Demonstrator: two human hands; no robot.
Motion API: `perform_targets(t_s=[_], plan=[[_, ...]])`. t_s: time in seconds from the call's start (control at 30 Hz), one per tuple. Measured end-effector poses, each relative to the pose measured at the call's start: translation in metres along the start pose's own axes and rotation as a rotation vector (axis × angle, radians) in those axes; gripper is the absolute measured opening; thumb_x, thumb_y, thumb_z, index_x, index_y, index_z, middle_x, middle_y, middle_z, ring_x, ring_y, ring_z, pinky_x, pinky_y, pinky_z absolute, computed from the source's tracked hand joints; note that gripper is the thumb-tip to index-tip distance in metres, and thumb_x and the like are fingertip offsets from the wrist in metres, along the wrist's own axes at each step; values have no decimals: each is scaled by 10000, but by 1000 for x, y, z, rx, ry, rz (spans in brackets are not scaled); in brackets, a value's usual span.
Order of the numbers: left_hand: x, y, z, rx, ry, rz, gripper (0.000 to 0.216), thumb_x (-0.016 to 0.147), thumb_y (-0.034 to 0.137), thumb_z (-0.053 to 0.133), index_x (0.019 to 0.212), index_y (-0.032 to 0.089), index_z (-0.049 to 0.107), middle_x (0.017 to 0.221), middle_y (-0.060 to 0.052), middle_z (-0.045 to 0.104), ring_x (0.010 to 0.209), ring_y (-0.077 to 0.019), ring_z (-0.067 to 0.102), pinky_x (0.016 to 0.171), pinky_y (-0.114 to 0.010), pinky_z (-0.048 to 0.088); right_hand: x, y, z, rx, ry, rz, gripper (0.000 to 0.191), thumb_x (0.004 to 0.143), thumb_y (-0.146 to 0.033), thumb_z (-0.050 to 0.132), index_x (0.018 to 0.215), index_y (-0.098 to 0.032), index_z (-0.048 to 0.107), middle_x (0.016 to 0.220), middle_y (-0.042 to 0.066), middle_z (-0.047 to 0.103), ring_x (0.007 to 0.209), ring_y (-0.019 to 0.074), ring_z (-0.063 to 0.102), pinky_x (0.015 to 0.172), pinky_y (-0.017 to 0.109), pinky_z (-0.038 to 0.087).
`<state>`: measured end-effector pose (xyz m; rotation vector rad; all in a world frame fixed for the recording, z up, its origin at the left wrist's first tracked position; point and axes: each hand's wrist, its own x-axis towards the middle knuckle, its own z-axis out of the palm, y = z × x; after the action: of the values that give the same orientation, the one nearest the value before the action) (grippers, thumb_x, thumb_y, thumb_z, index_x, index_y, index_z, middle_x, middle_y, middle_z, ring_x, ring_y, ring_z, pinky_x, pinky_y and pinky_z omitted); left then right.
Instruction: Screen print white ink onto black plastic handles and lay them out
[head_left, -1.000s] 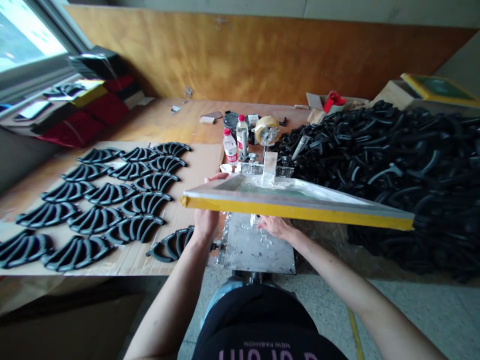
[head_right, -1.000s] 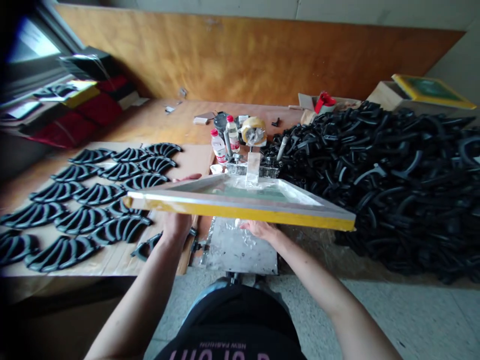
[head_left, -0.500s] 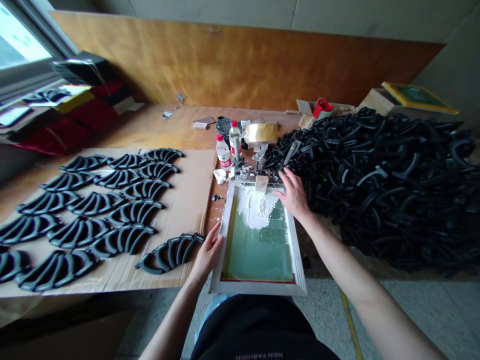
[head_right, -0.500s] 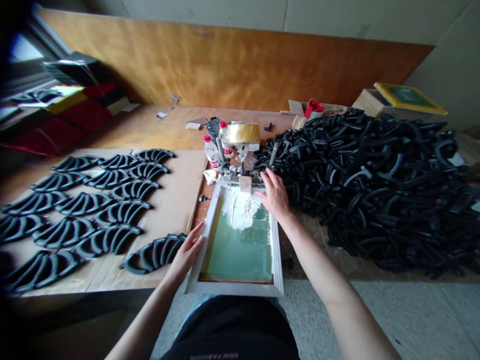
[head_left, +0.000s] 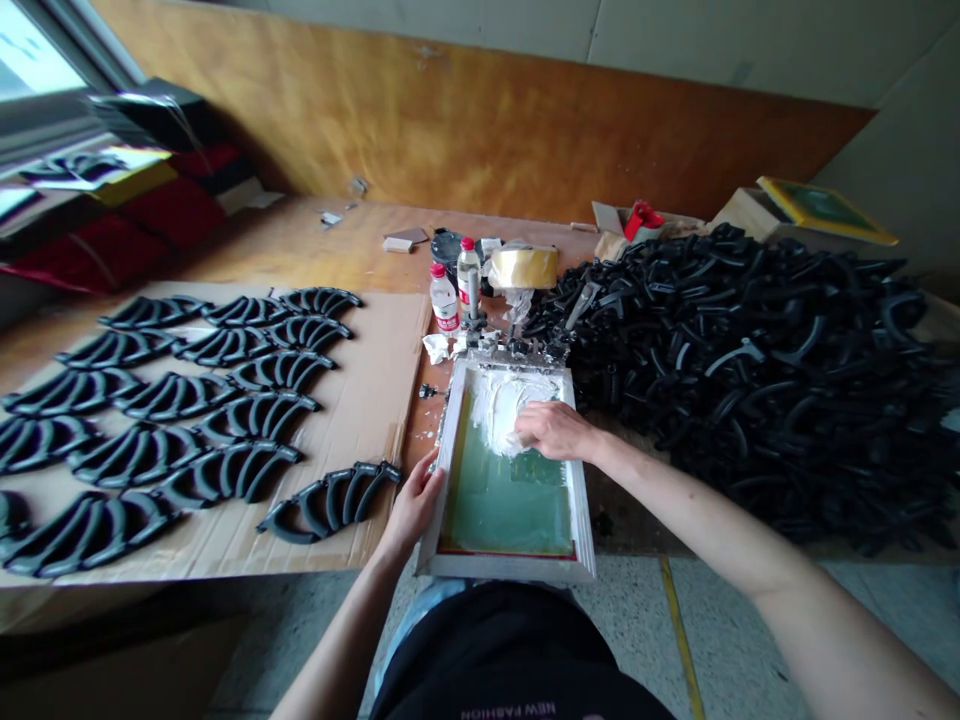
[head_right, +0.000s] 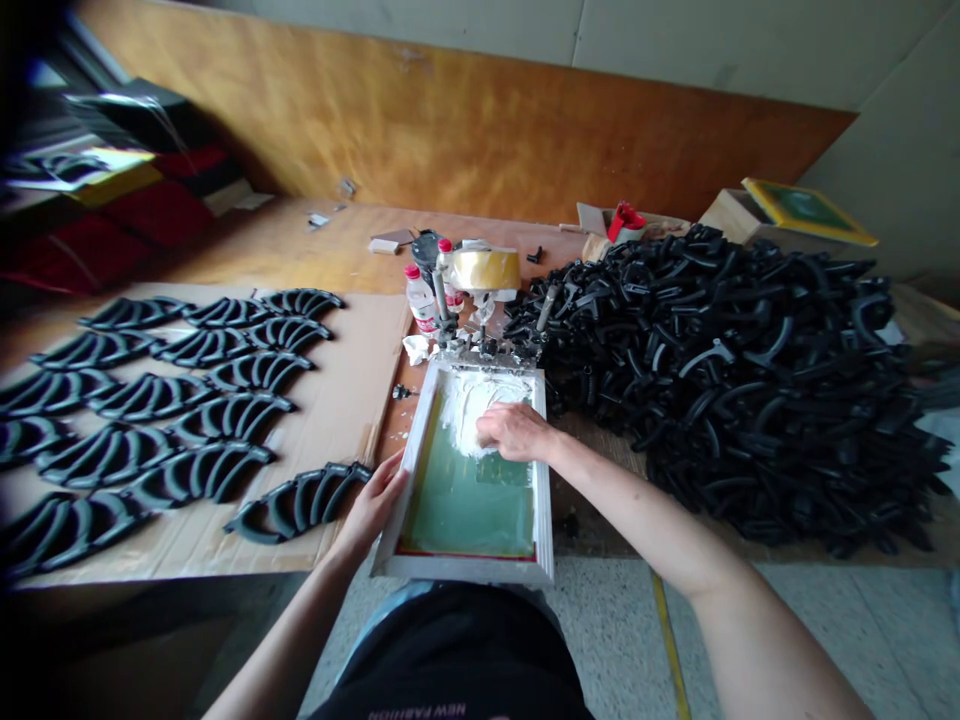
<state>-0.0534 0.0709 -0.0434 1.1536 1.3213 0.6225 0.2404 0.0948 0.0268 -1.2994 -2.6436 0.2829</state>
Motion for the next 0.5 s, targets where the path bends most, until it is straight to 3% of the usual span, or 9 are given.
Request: perform_targets(t_s=[0.13,0.23,0.37,0.5], plan=[[-2,4,0,-14,16,-17,782,762,618,597,1383,154,492,1136,-112,714,975,-260,684,786,-332,545,4,-4,12,-82,133,99,130,849,-99,547,851,-182,648,852,55,647,879,213,543,715,304,398],[-3,6,0,0,20,-29,781,763,626,593,1385,165,489,1083,-110,728,918,-261,694,736,-336,547,-6,-15,26,-89,159,44,148,862,-100,538,913,-168,659,906,75,656,917,221,542,748,311,415],[-7,14,-2,-2,3,-37,800,758,627,603,1404,174,468,1019,-96,739,871,-257,697,703,-330,543,3,-9,16,12,181,138,70,865,-235,648,926,-205,664,869,38,662,865,200,580,733,287,429],[-20,41,-10,-17,-14,-27,785,777,667,565,1422,230,463,1099,-78,728,861,-242,694,682,-306,526,40,23,-17,-9,267,374,449,830,-341,722,1255,-273,597,998,38,683,882,203,620,753,282,448]])
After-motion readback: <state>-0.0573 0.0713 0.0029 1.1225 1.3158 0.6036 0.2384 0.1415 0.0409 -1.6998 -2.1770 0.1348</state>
